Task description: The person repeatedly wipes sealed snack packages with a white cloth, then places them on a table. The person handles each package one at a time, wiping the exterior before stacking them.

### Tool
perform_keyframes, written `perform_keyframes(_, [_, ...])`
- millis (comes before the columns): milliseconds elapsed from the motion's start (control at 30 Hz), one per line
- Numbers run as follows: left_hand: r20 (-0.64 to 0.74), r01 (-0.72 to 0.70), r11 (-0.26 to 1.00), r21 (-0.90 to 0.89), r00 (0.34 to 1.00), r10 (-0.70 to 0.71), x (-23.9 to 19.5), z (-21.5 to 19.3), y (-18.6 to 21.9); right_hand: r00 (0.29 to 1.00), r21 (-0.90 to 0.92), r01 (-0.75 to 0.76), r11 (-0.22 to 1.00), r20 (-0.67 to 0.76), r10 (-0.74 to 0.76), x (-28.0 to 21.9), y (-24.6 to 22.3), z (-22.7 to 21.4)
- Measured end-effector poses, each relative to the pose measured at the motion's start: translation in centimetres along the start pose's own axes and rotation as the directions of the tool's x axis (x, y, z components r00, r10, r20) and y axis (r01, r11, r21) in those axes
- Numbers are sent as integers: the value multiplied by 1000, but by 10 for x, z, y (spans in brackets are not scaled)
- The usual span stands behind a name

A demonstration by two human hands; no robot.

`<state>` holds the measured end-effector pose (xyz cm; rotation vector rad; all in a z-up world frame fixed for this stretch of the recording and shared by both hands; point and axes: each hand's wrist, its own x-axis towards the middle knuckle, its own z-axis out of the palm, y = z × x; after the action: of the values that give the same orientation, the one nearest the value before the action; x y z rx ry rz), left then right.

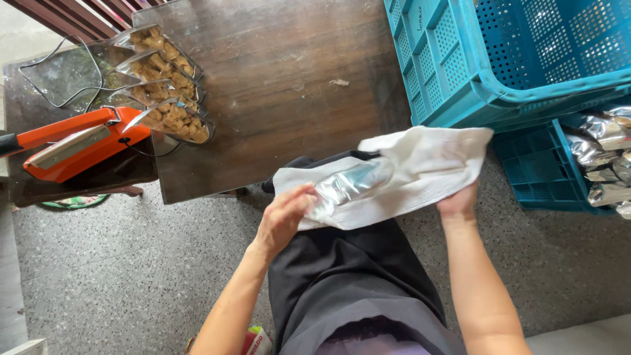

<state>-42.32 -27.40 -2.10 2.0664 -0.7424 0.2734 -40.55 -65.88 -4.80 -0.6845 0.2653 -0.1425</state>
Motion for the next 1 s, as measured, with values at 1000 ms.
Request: perform_keyframes(1000, [-1,-208,958,196,977,212,-33,10,-6,958,-540,-55,840,208,196,-63,0,54])
